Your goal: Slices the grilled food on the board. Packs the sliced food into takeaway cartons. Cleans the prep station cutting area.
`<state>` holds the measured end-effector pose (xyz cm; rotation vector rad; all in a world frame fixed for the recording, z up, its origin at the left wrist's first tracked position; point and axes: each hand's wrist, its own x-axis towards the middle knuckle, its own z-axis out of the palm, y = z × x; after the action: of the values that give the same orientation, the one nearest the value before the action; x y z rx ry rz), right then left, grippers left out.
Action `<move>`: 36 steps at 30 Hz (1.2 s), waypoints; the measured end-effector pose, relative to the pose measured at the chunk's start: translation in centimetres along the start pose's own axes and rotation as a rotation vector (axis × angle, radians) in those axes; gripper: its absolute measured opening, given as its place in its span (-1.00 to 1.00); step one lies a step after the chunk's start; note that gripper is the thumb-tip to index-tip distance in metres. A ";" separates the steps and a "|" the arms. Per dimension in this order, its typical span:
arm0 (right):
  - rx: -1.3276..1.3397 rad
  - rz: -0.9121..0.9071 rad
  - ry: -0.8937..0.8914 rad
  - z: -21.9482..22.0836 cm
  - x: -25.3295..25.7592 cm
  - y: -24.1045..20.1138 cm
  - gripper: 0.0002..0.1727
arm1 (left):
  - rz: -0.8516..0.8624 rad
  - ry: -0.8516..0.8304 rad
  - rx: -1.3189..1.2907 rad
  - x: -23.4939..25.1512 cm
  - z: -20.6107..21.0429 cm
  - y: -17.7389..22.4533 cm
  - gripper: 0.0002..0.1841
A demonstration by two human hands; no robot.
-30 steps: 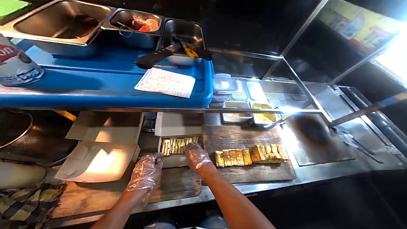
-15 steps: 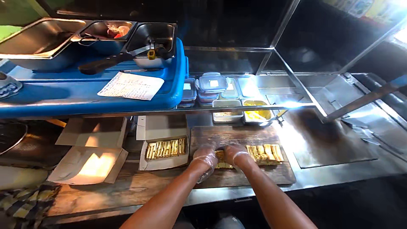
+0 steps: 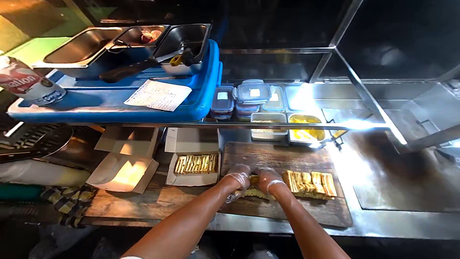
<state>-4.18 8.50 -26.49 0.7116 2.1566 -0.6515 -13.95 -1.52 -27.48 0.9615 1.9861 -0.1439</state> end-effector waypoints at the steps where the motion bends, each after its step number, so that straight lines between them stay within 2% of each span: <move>1: 0.001 0.011 -0.005 -0.1 0.2 0.0 -0.45 | 0.018 -0.005 0.007 0.0 -0.2 -0.1 -0.58; 8: 0.028 -0.008 0.008 -1.4 -0.6 -0.2 -0.54 | 0.266 -0.035 -0.111 -1.9 -1.9 -2.7 -0.49; 11: 0.037 0.010 0.058 -2.7 -3.8 -4.4 -0.58 | 0.363 0.064 -0.167 -6.0 -3.8 -6.0 -0.53; 14: 0.031 -0.022 0.125 -3.4 -7.1 -13.0 -0.60 | 0.446 0.185 -0.194 -12.0 -6.5 -13.0 -0.60; 17: 0.002 -0.153 0.157 -1.2 -7.9 -24.8 -0.50 | 0.425 0.250 -0.178 -18.0 -7.9 -23.9 -0.67; 20: 0.004 -0.284 0.164 1.2 -6.4 -37.0 -0.49 | 0.320 0.330 -0.097 -21.9 -8.1 -35.4 -0.71; 22: 0.027 -0.327 0.223 2.7 -4.8 -43.5 -0.49 | 0.214 0.376 -0.100 -23.6 -8.6 -41.3 -0.70; 24: 0.048 -0.328 0.363 4.5 -2.3 -47.8 -0.54 | 0.206 0.588 -0.092 -23.3 -7.4 -46.6 -0.72; 26: 0.028 -0.371 0.491 7.0 0.5 -49.3 -0.57 | 0.254 0.802 -0.046 -20.9 -4.8 -51.0 -0.72; 27: -0.010 -0.406 0.486 8.6 1.7 -49.0 -0.54 | 0.266 0.764 -0.029 -20.1 -3.5 -52.2 -0.67; 29: -0.106 -0.458 0.353 10.9 3.1 -47.4 -0.50 | 0.290 0.564 0.027 -19.4 -1.7 -52.9 -0.60; 30: -0.119 -0.486 0.351 11.8 3.3 -46.3 -0.53 | 0.296 0.535 0.032 -19.3 -0.7 -53.0 -0.58; 31: -0.105 -0.514 0.394 12.4 3.3 -45.3 -0.54 | 0.268 0.587 0.014 -19.5 0.1 -52.9 -0.56; 32: -0.079 -0.526 0.443 12.5 3.0 -44.5 -0.56 | 0.203 0.704 -0.037 -19.9 0.8 -52.8 -0.55; 34: -0.092 -0.458 0.522 11.9 2.4 -43.7 -0.60 | -0.034 0.874 -0.257 -20.6 1.1 -52.6 -0.46; 36: -0.143 -0.299 0.445 11.2 2.6 -43.7 -0.56 | -0.317 0.793 -0.582 -20.7 0.9 -52.7 -0.39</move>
<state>-29.02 -29.19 -25.44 0.4931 2.7248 -0.5155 -42.89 -50.18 -25.63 0.3205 2.6579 0.7106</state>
